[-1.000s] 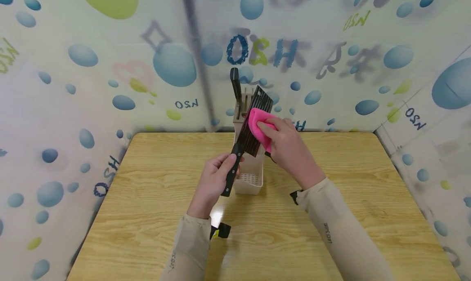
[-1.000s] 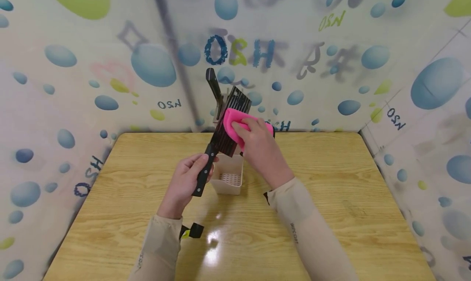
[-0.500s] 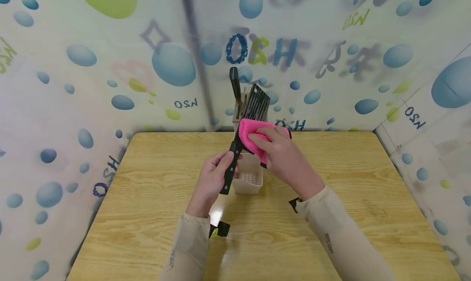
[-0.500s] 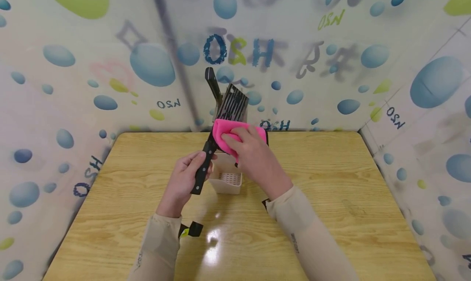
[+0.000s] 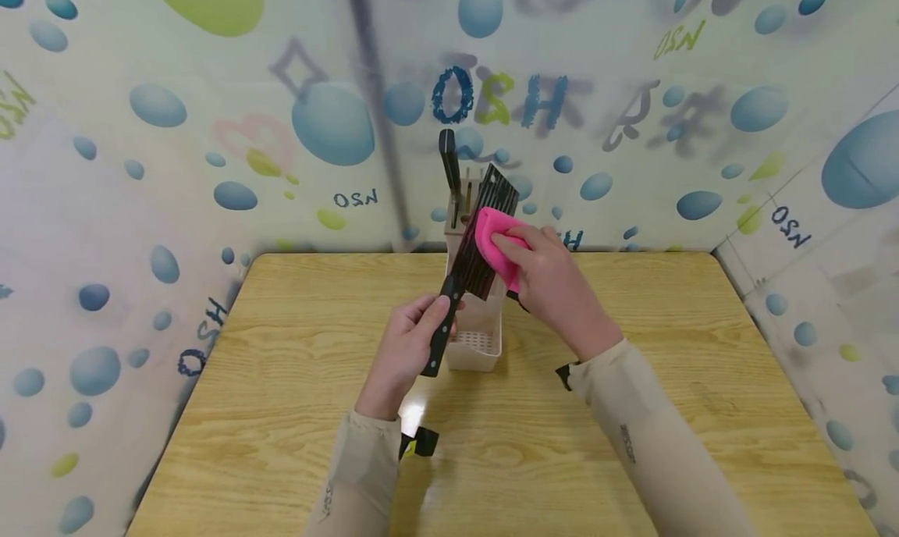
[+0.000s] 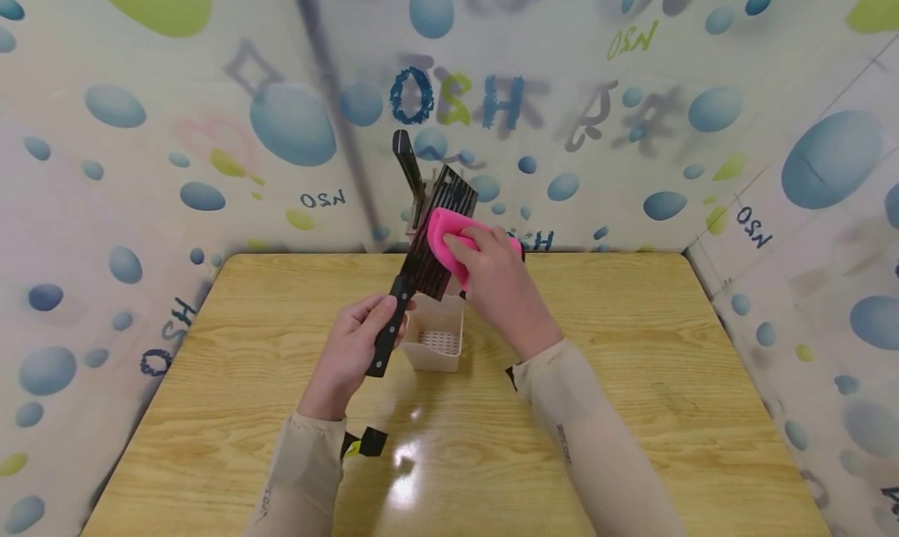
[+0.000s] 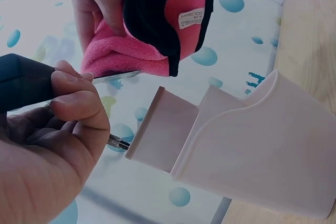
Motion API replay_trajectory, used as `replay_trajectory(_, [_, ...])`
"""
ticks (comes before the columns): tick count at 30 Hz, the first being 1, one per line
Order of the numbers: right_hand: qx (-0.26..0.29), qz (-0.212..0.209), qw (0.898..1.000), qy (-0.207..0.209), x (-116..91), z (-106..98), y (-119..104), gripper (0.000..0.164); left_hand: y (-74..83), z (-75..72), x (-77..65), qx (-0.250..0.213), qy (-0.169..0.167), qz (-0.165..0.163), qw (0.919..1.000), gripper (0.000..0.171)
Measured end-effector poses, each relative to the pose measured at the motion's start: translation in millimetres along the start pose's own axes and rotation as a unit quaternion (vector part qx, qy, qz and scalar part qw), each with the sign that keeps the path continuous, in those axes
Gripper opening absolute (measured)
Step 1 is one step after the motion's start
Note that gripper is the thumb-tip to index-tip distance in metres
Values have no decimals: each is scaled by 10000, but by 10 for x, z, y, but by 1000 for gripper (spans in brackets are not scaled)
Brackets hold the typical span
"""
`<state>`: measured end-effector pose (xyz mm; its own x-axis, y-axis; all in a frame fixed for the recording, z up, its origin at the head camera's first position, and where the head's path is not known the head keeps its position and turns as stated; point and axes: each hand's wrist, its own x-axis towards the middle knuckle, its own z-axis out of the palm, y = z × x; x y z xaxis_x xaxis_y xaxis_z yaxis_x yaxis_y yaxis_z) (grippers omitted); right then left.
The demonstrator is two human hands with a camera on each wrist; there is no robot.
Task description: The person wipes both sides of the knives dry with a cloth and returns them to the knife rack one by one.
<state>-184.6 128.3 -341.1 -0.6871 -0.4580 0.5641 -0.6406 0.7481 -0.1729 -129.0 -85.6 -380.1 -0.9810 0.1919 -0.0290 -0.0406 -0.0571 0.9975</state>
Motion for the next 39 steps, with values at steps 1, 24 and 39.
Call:
replay_trajectory(1, [-4, 7, 10000, 18, 9, 3, 22, 39, 0, -2, -4, 38, -1, 20, 10000, 37])
replay_trajectory(24, [236, 579, 9980, -85, 68, -32, 251, 41, 1, 14, -31, 287, -216, 148, 9992, 35])
replay_trajectory(39, [50, -399, 9991, -153, 5, -196, -103, 39, 23, 20, -19, 467, -259, 222, 9983, 37])
